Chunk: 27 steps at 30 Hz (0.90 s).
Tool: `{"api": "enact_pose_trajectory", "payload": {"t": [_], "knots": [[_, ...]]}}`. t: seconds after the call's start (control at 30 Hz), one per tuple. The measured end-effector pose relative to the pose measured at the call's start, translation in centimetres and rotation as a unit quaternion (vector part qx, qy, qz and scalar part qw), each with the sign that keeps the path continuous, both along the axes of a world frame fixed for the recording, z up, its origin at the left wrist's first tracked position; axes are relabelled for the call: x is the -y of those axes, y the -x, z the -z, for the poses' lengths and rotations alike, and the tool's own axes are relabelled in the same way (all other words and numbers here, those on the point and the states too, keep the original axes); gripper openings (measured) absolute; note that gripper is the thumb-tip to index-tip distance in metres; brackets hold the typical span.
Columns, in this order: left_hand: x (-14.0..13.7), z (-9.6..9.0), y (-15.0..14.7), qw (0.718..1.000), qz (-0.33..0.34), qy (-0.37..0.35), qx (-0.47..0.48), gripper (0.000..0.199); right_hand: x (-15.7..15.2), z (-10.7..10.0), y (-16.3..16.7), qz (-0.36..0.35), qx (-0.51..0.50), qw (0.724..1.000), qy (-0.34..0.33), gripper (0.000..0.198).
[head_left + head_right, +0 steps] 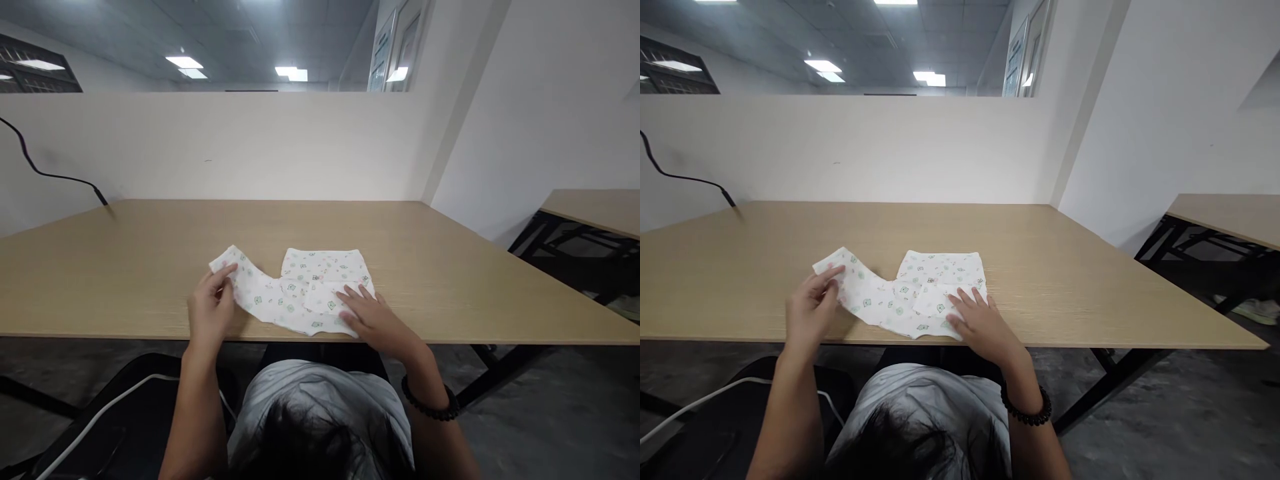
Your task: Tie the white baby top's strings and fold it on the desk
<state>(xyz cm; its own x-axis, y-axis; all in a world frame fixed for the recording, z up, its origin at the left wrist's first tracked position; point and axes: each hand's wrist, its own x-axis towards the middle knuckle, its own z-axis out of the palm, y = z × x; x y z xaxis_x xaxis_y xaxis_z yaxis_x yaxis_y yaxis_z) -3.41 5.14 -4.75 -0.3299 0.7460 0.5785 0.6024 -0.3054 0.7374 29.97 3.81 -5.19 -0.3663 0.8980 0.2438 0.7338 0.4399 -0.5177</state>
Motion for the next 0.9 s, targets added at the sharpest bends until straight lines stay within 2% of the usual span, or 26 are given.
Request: {"api": "enact_pose_trajectory", "payload": {"t": [0.07,0.13,0.2,0.27,0.3,0.33,0.47,0.53,0.7,0.8,0.9], "knots": [[1.0,-1.1,-3.1,0.993,0.083,-0.059,-0.064,0.042,0.1,0.3,0.3,-0.016,0.035,0.999,0.022,0.058],[2.4,-2.1,-6.1,0.962,0.223,-0.037,-0.154,0.048,0.2,0.1,0.2,0.001,0.005,1.0,0.013,0.062],[3.7,-2.6,-8.3,0.899,0.351,0.023,-0.262,0.06,0.3,-0.5,0.0,0.033,-0.049,0.998,-0.014,0.065],[4.6,-2.7,-9.1,0.842,0.412,0.069,-0.34,0.071,0.5,-1.2,-0.2,0.066,-0.097,0.992,-0.046,0.063],[4.9,-2.6,-8.9,0.831,0.415,0.085,-0.362,0.076,0.7,-1.4,-0.2,0.079,-0.111,0.989,-0.053,0.061],[5.1,-2.4,-8.5,0.831,0.401,0.097,-0.372,0.08,0.9,-1.6,-0.1,0.087,-0.118,0.988,-0.053,0.059],[4.8,-1.4,-5.0,0.872,0.285,0.138,-0.373,0.087,1.3,-1.4,1.0,0.093,-0.091,0.991,-0.022,0.053],[4.6,-1.0,-3.5,0.872,0.256,0.174,-0.379,0.086,1.2,-0.9,1.8,0.101,-0.061,0.993,-0.029,0.049],[4.3,-0.5,-2.8,0.842,0.274,0.25,-0.391,0.086,0.6,-0.3,3.4,0.117,-0.048,0.988,-0.092,0.04],[4.4,-0.6,-3.2,0.835,0.291,0.242,-0.4,0.093,0.7,-0.6,3.6,0.141,-0.059,0.979,-0.133,0.037],[4.3,-0.6,-3.3,0.832,0.302,0.224,-0.408,0.1,1.0,-0.7,3.3,0.167,-0.025,0.975,-0.146,0.037]]}}
